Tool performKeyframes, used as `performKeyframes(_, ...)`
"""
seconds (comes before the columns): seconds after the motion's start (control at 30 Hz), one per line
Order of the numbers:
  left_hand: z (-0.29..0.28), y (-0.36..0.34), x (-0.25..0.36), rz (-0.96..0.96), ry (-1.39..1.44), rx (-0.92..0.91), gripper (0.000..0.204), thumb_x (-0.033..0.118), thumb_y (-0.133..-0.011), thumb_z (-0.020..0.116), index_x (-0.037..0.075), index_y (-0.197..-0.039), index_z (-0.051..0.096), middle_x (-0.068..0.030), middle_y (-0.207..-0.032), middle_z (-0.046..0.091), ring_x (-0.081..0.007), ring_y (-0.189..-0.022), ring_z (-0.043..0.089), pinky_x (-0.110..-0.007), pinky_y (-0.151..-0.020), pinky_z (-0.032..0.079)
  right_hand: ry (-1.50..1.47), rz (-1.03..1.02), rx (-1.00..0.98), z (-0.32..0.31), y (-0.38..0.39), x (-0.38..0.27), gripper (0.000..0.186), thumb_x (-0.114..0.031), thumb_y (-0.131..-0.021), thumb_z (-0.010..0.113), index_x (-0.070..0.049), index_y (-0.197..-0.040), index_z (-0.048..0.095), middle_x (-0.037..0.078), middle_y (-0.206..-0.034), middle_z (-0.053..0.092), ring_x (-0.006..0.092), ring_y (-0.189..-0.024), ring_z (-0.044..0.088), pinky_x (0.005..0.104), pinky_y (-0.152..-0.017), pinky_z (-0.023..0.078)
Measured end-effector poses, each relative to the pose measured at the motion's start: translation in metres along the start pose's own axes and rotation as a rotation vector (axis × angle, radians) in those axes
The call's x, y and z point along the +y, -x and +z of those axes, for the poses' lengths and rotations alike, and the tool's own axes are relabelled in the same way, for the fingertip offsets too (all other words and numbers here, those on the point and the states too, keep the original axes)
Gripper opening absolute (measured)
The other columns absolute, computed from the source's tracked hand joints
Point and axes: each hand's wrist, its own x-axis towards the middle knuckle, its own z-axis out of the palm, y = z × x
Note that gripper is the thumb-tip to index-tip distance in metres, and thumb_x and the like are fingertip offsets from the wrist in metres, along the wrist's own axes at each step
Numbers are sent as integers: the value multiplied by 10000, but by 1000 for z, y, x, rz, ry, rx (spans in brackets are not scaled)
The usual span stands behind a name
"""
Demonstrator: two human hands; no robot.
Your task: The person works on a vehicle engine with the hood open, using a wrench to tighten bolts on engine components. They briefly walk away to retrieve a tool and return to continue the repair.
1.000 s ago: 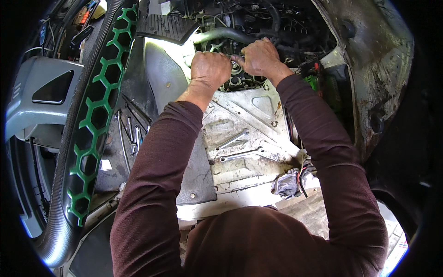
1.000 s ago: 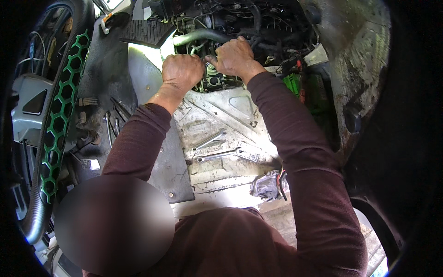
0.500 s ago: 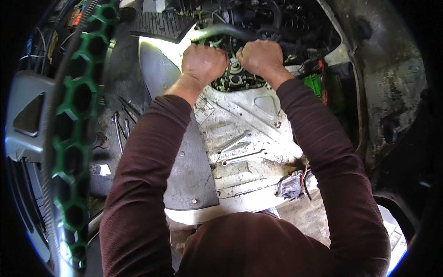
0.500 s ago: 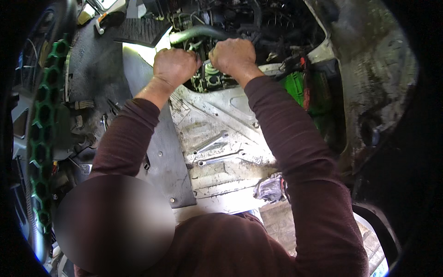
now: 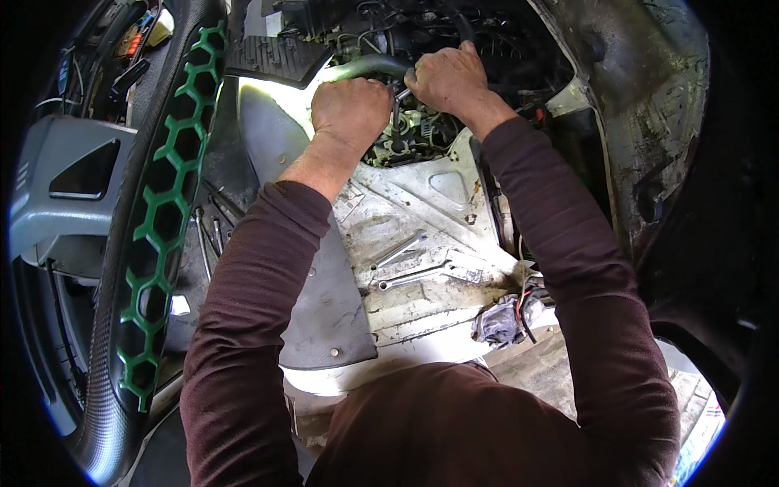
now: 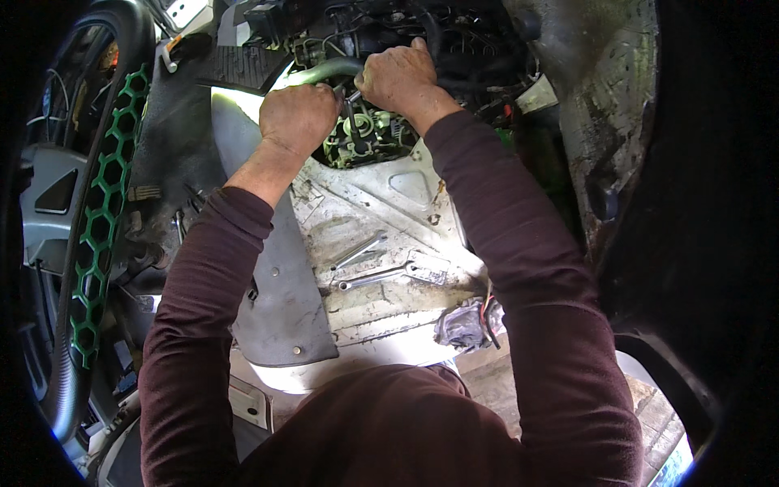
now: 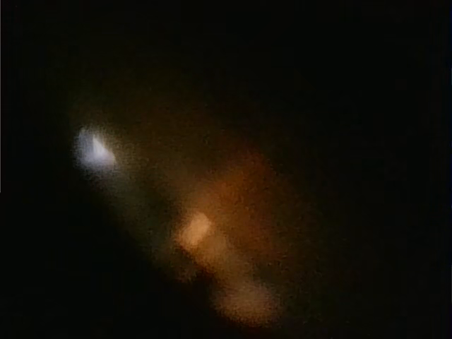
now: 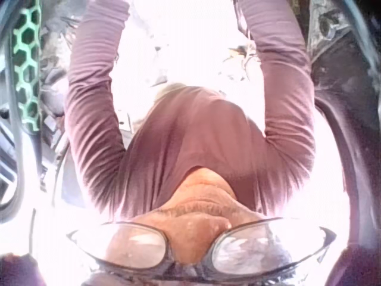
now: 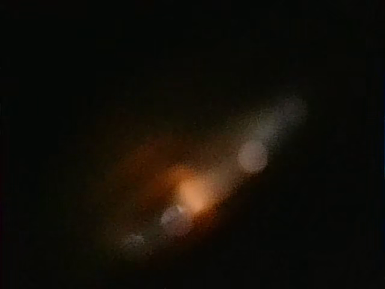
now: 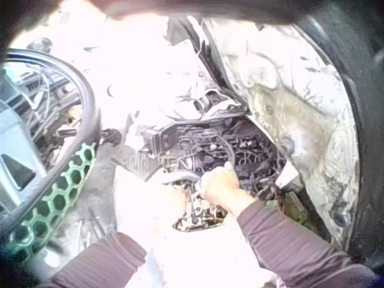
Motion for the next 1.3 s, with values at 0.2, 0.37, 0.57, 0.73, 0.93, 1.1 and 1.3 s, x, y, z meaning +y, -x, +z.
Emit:
performKeyframes(0.2, 10, -19, 27, 41, 52, -140, 267, 195, -983, 543, 178, -1050, 800, -36, -1066, 782, -218, -990, 759, -379, -768, 591, -4, -11, -27, 36, -10, 32, 356, -369, -934, 580, -92, -865, 792, 156, -904, 754, 328, -938, 709, 486, -943, 401)
performKeyframes(0.37, 23, -24, 31, 79, 83, -142, 255, 173, -970, 562, 181, -1061, 800, -33, -1098, 778, -209, -1014, 754, -376, -785, 587, -5, -26, -33, 54, -13, 39, 366, -383, -954, 569, -101, -886, 792, 123, -880, 751, 319, -956, 696, 478, -926, 405)
performKeyframes(0.57, 27, -29, 34, 49, 75, -133, 229, 171, -964, 586, 200, -1008, 808, -16, -1033, 789, -194, -970, 763, -358, -727, 584, -19, -92, 15, 65, -23, 47, 378, -400, -963, 589, -96, -883, 799, 94, -897, 753, 258, -1023, 658, 454, -947, 392)
performKeyframes(0.73, 29, -25, 39, 46, 53, -83, 212, 172, -952, 603, 198, -950, 813, -10, -970, 793, -181, -919, 770, -345, -679, 573, -75, -140, 80, 73, -20, 52, 378, -399, -960, 614, -81, -867, 796, 78, -882, 748, 247, -969, 643, 431, -948, 389)
performKeyframes(0.93, 33, -25, 38, 31, 36, -22, 221, 170, -947, 595, 203, -928, 812, -14, -945, 793, -182, -898, 772, -338, -644, 558, -84, -194, 238, 81, -23, 56, 342, -375, -951, 648, -85, -825, 780, 51, -835, 731, 244, -924, 636, 432, -927, 390)
performKeyframes(1.1, 41, -23, 39, 23, 61, -81, 230, 183, -969, 559, 153, -1001, 785, -46, -1003, 787, -220, -923, 764, -372, -682, 559, -88, -168, 192, 89, -18, 53, 358, -403, -931, 620, -104, -853, 800, 73, -880, 753, 259, -970, 652, 449, -964, 392)
performKeyframes(1.3, 39, -7, 81, -58, -107, 19, 282, 205, -1011, 494, 100, -1064, 750, -71, -1027, 775, -241, -982, 740, -372, -714, 537, -83, -198, 261, 98, -14, 66, 367, -403, -930, 592, -98, -924, 798, 97, -937, 760, 286, -1010, 657, 460, -980, 410)
